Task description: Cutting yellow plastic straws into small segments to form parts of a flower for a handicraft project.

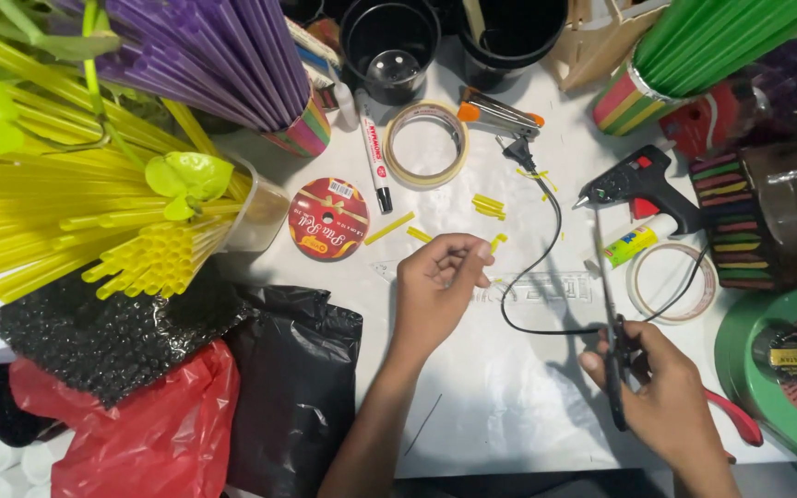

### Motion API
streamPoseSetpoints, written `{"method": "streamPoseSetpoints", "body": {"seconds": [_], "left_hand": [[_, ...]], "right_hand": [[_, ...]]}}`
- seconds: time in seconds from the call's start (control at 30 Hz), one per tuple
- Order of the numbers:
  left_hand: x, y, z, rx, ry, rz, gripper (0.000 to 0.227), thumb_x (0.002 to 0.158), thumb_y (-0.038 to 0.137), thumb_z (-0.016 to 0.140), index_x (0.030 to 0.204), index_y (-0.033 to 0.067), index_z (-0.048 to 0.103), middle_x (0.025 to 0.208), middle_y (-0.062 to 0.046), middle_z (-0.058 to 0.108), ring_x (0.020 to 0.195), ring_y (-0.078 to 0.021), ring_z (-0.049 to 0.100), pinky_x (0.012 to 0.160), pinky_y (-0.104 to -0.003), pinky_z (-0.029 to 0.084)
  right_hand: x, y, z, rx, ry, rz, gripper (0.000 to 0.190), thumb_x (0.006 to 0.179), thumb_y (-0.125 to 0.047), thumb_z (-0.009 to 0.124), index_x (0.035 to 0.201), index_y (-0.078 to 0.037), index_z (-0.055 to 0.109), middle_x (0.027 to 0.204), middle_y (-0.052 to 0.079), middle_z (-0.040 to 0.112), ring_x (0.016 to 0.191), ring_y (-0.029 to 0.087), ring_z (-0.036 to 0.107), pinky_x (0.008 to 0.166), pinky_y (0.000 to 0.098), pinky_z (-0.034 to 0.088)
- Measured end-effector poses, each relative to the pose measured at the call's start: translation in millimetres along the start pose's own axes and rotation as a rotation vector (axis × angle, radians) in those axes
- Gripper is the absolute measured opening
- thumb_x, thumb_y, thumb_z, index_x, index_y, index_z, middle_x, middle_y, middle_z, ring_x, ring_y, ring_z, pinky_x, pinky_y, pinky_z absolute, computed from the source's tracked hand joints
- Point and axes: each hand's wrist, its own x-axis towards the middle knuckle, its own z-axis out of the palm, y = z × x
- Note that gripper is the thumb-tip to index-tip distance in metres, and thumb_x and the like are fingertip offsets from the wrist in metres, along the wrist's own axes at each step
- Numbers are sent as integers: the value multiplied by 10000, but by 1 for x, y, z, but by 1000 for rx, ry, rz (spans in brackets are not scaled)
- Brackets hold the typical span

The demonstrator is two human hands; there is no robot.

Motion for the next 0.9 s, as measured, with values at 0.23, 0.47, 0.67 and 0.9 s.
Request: {"method": "streamPoseSetpoints", "body": {"seconds": [0.23, 0.47, 0.67, 0.9], "left_hand": [[11, -15, -4, -130, 84, 37, 163, 945, 161, 697, 1021, 18, 706, 865, -132, 766, 696, -157, 756, 753, -242, 607], [22, -26, -15, -131, 315, 180, 165, 944, 156, 713, 1041, 22, 723, 910, -130, 771, 782, -150, 713, 728, -255, 629], [21, -32, -3, -120, 279, 161, 152, 939, 152, 717, 1025, 26, 722, 896, -96, 756, 757, -156, 704, 738, -260, 623], [22, -38, 0, -129, 225, 168, 136, 940, 123, 730, 1039, 29, 730, 913, -65, 731, 761, -137, 686, 757, -228, 595]], "right_hand": [[10, 50, 0, -194, 135, -631, 545, 636, -133, 893, 1140, -38, 710, 1115, 94, 735, 1023, 228, 700, 949, 341, 543], [12, 54, -5, -340, 81, -742, 559, 633, -303, 928, 1130, -133, 737, 1084, 39, 737, 1001, 225, 694, 879, 351, 551], [8, 29, 8, -430, 16, -783, 620, 714, -354, 862, 1269, -148, 679, 1195, 31, 674, 1101, 246, 654, 875, 397, 560], [-1, -16, 5, -511, 3, -753, 419, 816, -370, 762, 1188, -182, 718, 1224, -40, 718, 1046, 195, 728, 724, 414, 624]]}}
